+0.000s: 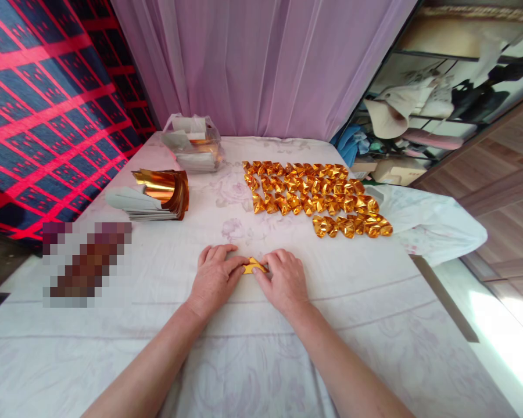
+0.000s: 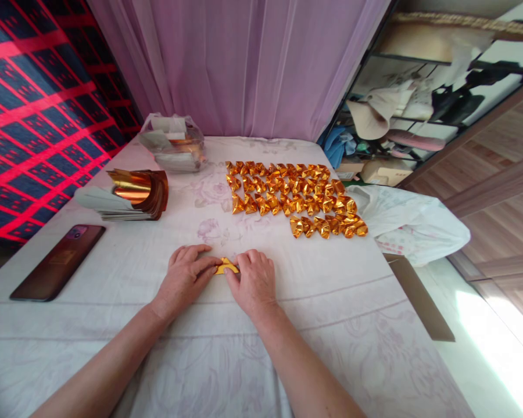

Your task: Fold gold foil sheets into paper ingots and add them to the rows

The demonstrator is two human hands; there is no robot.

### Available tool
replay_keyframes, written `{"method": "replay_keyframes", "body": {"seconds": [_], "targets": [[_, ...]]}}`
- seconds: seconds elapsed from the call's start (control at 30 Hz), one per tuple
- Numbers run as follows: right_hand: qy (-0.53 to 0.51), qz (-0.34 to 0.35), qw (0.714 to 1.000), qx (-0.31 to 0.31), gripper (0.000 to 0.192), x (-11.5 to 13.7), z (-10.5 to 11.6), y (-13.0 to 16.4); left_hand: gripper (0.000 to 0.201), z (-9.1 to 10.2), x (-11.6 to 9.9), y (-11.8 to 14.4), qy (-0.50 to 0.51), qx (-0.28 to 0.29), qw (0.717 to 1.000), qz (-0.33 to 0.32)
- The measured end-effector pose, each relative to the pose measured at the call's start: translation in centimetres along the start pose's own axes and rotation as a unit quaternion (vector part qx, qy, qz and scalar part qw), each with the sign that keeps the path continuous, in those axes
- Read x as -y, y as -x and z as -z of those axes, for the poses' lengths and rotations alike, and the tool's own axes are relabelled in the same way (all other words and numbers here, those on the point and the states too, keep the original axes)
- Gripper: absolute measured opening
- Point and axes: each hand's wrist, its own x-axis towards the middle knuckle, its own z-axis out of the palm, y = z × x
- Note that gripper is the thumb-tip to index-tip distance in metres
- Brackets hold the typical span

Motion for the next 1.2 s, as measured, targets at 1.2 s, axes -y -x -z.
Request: {"method": "replay_keyframes", "body": {"seconds": [1.2], "targets": [[0.220, 0.256, 0.930, 0.144, 0.043, -2.2, 3.5, 0.8, 0.030, -0.1, -0.5, -0.3, -0.086, 0.047, 0.995, 0.025]]}}
